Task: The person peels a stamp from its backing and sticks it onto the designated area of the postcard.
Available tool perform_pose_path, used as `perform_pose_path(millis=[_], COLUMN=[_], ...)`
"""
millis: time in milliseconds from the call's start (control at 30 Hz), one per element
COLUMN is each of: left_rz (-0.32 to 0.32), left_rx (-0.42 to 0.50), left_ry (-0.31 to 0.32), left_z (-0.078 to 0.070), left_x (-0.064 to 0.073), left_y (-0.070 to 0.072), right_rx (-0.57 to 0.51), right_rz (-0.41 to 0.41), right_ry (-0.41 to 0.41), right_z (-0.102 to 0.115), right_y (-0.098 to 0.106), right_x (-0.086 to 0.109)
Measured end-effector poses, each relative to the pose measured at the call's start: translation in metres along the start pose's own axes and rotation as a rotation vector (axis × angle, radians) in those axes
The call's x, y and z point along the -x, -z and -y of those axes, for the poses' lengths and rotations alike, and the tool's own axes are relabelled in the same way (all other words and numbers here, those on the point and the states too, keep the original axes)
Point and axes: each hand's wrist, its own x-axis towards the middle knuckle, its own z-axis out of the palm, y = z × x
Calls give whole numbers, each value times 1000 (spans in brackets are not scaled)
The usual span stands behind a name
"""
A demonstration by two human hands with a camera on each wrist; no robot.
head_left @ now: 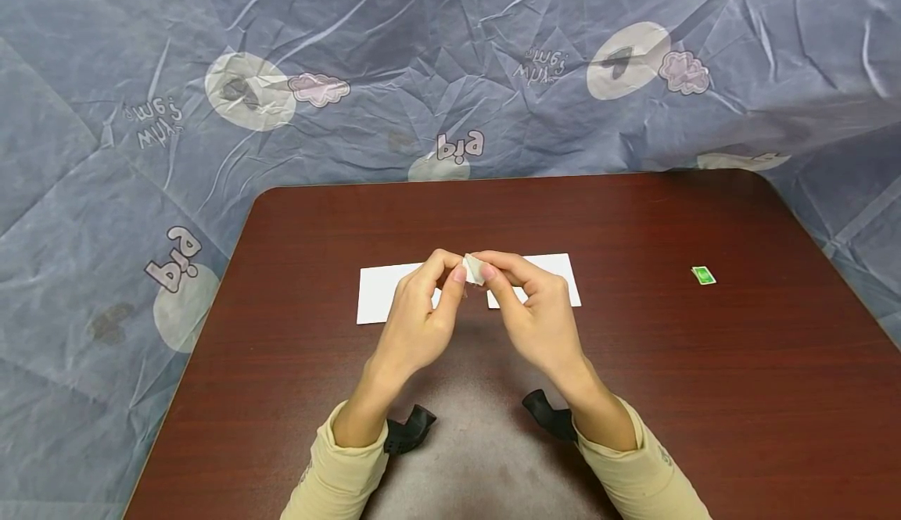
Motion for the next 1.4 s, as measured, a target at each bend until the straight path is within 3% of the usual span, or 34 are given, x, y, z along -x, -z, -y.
perform_pose_path(millis=[1033, 1400], left_rz=[2, 5], left_rx=[-3, 10], left_ry=[-8, -4], left_z=[-2, -3], left_x=[0, 0], left_y=[0, 1], right_rx=[-222, -277], right_rz=[31, 50], right_ry=[-86, -157], right_z=[-3, -3], right_y=[1, 3], right_x=[-3, -4])
